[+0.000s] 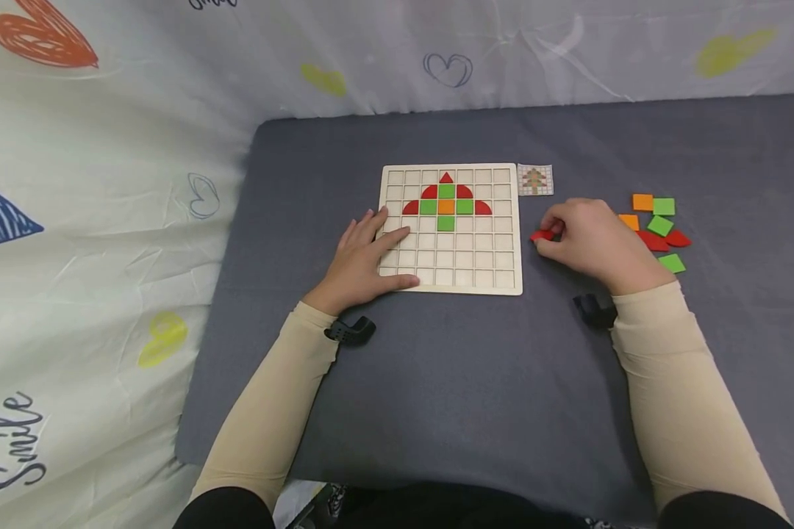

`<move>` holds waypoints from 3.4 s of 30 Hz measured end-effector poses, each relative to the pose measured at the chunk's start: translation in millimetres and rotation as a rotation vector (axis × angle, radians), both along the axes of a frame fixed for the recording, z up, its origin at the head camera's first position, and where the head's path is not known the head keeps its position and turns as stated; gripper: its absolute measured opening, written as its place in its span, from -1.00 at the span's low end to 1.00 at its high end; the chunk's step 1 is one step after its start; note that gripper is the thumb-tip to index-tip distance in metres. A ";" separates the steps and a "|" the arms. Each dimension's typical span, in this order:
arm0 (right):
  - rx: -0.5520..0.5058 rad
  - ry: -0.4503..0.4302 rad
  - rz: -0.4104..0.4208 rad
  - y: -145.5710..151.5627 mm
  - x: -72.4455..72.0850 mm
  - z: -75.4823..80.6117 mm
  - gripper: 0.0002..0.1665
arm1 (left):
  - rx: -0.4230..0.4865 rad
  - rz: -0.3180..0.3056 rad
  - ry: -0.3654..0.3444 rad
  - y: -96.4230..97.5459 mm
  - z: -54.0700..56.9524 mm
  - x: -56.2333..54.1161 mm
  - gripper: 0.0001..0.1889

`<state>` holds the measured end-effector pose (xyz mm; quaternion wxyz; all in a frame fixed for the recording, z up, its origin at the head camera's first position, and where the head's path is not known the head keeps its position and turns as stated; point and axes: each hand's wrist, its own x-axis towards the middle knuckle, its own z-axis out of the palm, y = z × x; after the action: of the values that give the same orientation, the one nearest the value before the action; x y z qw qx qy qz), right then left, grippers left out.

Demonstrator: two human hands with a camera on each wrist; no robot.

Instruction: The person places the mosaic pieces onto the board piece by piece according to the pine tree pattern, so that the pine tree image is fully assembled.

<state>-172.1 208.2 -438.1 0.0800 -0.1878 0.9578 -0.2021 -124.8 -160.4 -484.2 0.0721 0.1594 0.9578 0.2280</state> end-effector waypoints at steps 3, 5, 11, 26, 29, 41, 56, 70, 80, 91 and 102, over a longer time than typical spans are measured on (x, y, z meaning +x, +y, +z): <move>-0.015 0.026 0.022 -10.6 -3.8 5.0 -0.74 | -0.004 0.000 0.000 -0.4 0.7 -0.3 -0.03; -0.020 0.015 0.034 -17.8 -6.7 7.7 -0.75 | -0.003 -0.001 -0.001 -0.6 1.4 -0.3 -0.03; -0.033 -0.008 0.079 -40.3 -14.0 13.6 -0.73 | 0.001 -0.004 0.003 -1.0 2.6 -0.4 -0.04; -0.093 0.018 0.213 -93.8 -26.7 16.3 -0.85 | -0.017 0.000 -0.018 0.4 5.1 -0.6 -0.03; -0.107 0.012 0.228 -104.4 -27.4 14.6 -0.87 | -0.023 0.003 -0.020 0.2 5.3 -0.7 -0.03; -0.109 0.002 0.282 -133.5 -30.6 5.1 -0.83 | -0.023 -0.002 -0.018 0.0 1.7 0.2 -0.02; -0.063 0.002 0.287 -139.7 -31.8 0.1 -0.80 | -0.019 -0.001 -0.011 1.5 1.0 1.3 -0.02; -0.094 0.012 0.312 -140.4 -34.0 -3.8 -0.81 | -0.019 -0.003 -0.018 -0.7 2.0 0.2 -0.03; -0.096 0.005 0.321 -140.3 -35.6 -3.8 -0.79 | -0.022 0.000 -0.018 -0.4 2.2 -0.7 -0.04; -0.099 -0.005 0.314 -140.0 -36.5 -3.9 -0.78 | -0.025 0.000 -0.020 -1.2 1.8 -1.3 -0.04; -0.104 -0.021 0.352 -137.2 -38.7 -3.7 -0.74 | -0.013 -0.005 -0.013 -0.7 3.3 -0.2 -0.04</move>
<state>-210.8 71.0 -441.7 0.1143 -0.3544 0.8976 -0.2360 -125.0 -161.1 -480.9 0.0801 0.1598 0.9584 0.2224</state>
